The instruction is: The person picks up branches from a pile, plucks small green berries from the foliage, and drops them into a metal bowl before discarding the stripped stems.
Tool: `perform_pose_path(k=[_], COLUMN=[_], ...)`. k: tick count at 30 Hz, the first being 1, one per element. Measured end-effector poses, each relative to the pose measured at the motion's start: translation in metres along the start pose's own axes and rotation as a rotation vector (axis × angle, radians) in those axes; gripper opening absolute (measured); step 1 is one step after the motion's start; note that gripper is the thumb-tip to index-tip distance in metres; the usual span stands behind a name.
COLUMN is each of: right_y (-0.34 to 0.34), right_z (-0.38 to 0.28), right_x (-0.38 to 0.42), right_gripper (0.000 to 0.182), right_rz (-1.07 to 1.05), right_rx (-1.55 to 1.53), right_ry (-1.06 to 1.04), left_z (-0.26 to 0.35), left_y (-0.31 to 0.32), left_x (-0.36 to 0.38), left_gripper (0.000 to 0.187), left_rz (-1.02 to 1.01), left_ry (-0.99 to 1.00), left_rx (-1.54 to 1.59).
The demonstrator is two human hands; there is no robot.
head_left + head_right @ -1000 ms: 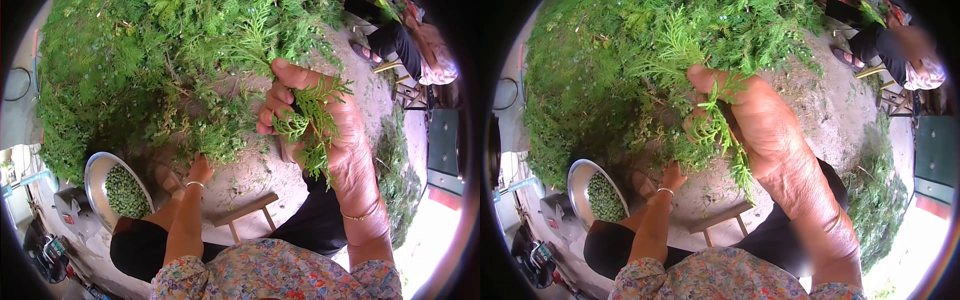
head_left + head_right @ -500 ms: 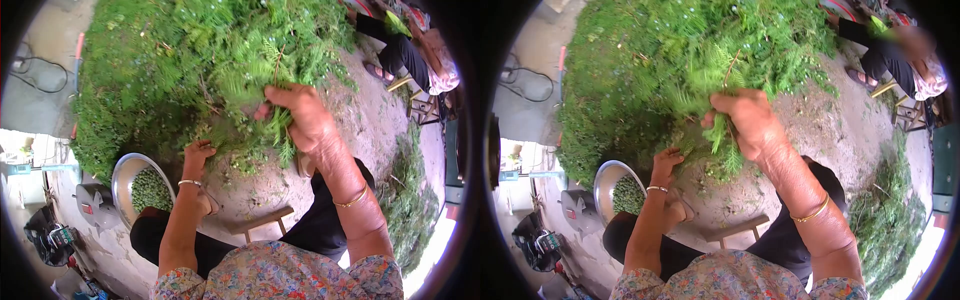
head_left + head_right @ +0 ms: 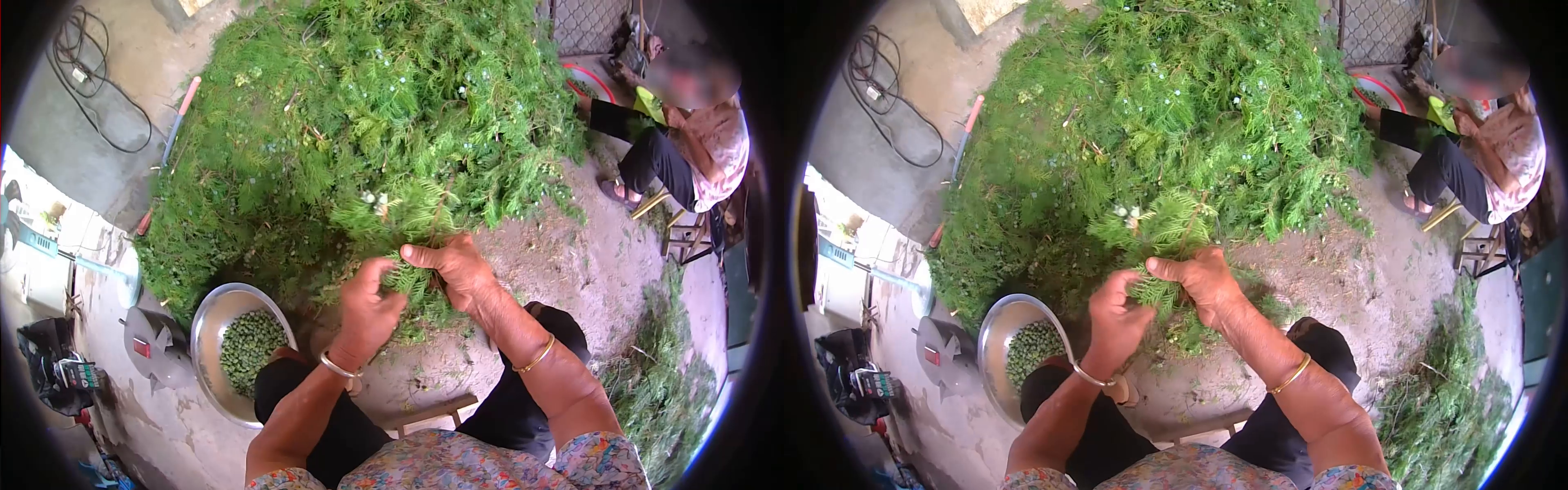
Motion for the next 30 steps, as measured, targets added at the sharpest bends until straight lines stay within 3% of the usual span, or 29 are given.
perform_pose_path(k=[2,6,10,13,16,18,20,21,24,26,30], right_y=[0.0,0.003,0.003,0.004,0.004,0.004,0.003,0.001,-0.005,-0.009,-0.008], right_z=[0.004,-0.01,-0.018,-0.024,-0.026,-0.026,-0.02,-0.018,-0.014,-0.007,-0.008], right_x=[-0.002,0.001,0.005,0.01,0.015,0.017,0.015,0.014,0.012,0.007,0.011], right_gripper=[0.022,0.016,0.018,0.017,0.014,0.013,0.013,0.014,0.016,0.016,0.013], right_rz=[0.044,0.053,0.046,0.041,0.019,0.05,0.085,0.118,0.176,0.18,0.211], right_rx=[-0.119,-0.146,-0.082,0.034,0.227,0.43,0.456,0.484,0.617,0.606,0.727], right_ry=[-0.123,-0.221,-0.277,-0.307,-0.314,-0.317,-0.368,-0.416,-0.367,-0.368,-0.292], left_z=[0.008,0.01,-0.008,-0.025,-0.027,-0.008,-0.012,-0.013,0.0,-0.004,0.002], left_y=[0.011,0.007,-0.004,-0.013,-0.034,-0.046,-0.057,-0.062,-0.062,-0.053,-0.046], left_x=[-0.005,-0.017,-0.019,-0.016,-0.017,-0.018,-0.017,-0.016,-0.017,-0.018,-0.02], left_gripper=[0.033,0.031,0.025,0.016,0.018,0.018,0.015,0.015,0.013,0.015,0.025], left_rz=[-0.025,-0.084,-0.082,0.069,0.242,0.391,0.416,0.412,0.007,-0.012,0.103], left_ry=[0.162,0.272,0.068,-0.127,-0.079,0.008,-0.043,-0.044,-0.142,0.031,0.145], left_rx=[-0.027,-0.064,0.013,0.202,0.292,0.234,0.118,0.119,-0.269,-0.369,-0.376])
Point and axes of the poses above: each hand's wrist, its own x-axis away from the middle knuckle, its own y-axis out of the palm, z = x × y, the point moved 3 cm from there along -x, towards the middle knuckle, and after that the axes turned 13 degrees about -z, right-handed, at the moved point
